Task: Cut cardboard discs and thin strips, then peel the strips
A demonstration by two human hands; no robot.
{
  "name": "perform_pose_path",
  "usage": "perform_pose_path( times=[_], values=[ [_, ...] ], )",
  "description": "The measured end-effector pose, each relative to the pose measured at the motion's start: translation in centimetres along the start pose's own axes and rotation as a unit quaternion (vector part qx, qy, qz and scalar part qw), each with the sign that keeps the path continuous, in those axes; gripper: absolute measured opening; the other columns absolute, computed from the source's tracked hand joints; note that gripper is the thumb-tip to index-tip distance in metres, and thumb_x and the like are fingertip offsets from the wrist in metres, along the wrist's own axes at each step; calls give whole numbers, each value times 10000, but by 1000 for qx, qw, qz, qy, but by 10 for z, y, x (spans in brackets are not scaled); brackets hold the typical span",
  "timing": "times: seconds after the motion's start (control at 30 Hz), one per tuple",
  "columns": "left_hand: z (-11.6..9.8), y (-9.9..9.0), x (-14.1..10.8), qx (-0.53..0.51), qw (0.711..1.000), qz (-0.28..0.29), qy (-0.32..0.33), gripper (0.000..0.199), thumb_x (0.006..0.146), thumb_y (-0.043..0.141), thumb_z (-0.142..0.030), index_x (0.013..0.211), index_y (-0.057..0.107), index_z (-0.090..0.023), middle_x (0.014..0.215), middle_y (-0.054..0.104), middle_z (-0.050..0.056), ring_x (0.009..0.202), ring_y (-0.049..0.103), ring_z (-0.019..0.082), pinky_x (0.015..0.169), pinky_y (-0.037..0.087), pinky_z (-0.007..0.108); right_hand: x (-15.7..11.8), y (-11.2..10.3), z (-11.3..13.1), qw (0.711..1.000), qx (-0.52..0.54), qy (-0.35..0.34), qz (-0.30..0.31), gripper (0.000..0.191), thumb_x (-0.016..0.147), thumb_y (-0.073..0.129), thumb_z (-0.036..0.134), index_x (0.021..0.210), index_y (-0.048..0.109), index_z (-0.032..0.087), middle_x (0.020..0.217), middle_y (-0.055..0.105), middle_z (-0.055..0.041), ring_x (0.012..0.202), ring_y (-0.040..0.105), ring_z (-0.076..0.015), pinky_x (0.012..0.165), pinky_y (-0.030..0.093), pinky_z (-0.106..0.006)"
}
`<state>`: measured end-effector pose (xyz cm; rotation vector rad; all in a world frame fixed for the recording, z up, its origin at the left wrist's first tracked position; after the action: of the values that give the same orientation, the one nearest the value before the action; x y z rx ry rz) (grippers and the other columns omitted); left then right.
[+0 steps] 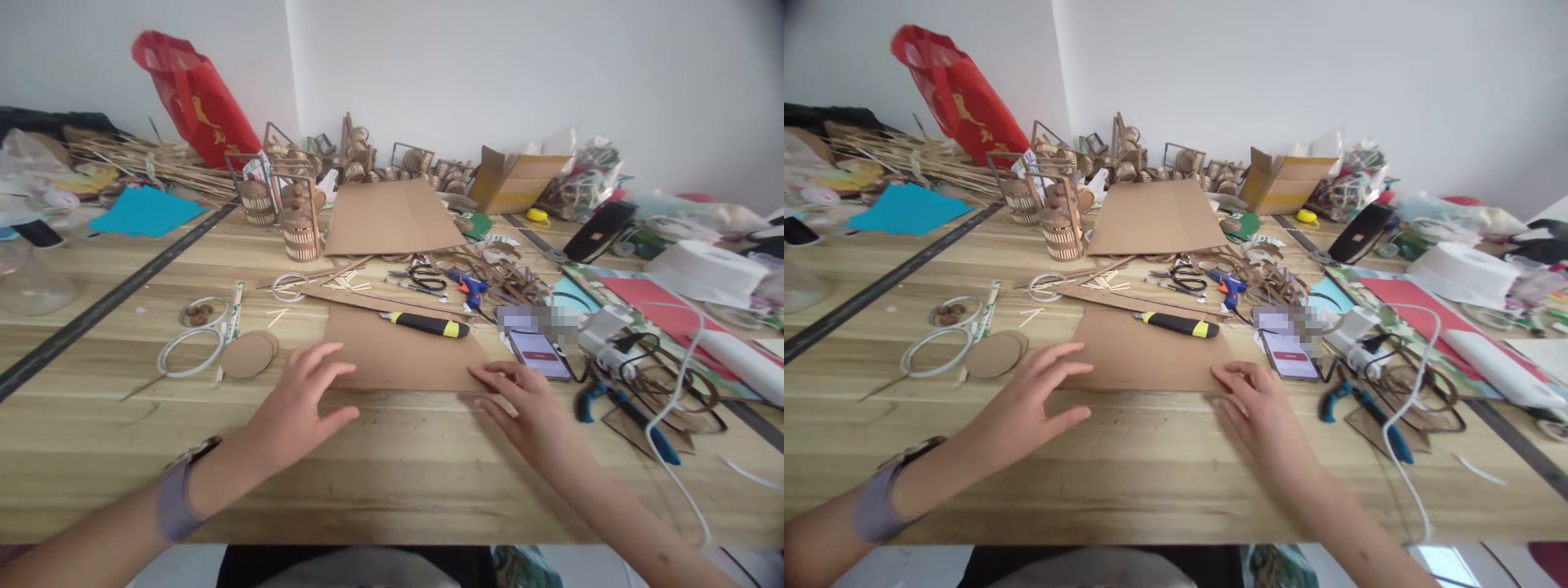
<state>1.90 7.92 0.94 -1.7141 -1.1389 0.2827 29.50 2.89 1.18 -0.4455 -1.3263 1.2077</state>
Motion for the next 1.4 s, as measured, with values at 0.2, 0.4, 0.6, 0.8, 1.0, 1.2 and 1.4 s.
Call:
perform_pose_path(
  times=[0.2,0.4,0.6,0.8,1.0,1.2,1.4],
  values=[
    [-26,-4,21,261,959,20,111,269,890,653,-161,1157,662,-131,1118,720,129,982,630,329,829,532,503,10,-11,33,970,-192,-150,-12,286,979,481,129,1206,651,169,1019,729,-92,843,573,-254,714,475,-368],
    [-35,-23,48,288,939,29,184,274,983,476,-170,1199,644,-161,1126,731,116,978,676,284,851,516,447,41,-41,53,958,-206,-194,-52,219,994,446,125,1083,646,141,898,741,-98,823,655,-231,709,471,-346],
    [-32,-42,64,280,943,79,161,412,904,432,-48,1212,653,-208,1111,755,60,914,719,230,740,527,340,58,-62,69,955,-181,-234,-15,262,985,397,109,1141,591,190,909,763,-74,760,717,-211,634,524,-298],
    [-31,-69,86,241,954,125,124,305,932,434,-191,1095,682,-261,942,775,21,745,714,238,593,484,319,81,-73,60,974,-125,-188,22,333,973,403,136,1238,549,276,839,733,-33,622,699,-211,492,504,-293],
    [-23,-74,116,235,956,106,140,253,961,444,-277,1033,685,-247,910,765,39,726,692,229,598,474,303,109,-55,26,987,-84,-137,28,320,983,379,237,1219,584,308,895,727,-55,718,718,-244,583,551,-339],
    [-16,-66,126,309,941,44,132,304,964,391,-164,1091,666,-178,952,747,85,802,700,245,620,478,313,115,-41,11,976,-158,-140,-59,358,1001,373,205,1272,607,211,932,711,-99,844,679,-262,699,541,-374],
    [-24,-68,114,276,945,-48,168,463,1057,280,-406,1146,650,-142,1064,730,115,953,671,269,775,487,374,107,-44,22,967,-158,-160,-120,361,1035,385,315,1298,608,212,937,703,-108,814,636,-255,740,501,-400]
  ],
)
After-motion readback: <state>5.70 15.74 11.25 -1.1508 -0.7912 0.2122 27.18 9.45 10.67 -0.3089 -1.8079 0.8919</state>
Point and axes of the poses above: each hand's wrist, its own x-axis towards the middle knuckle, its own y-axis out of the palm, z = x × y, the point moved 10 cm from there along x, towards the middle knuckle
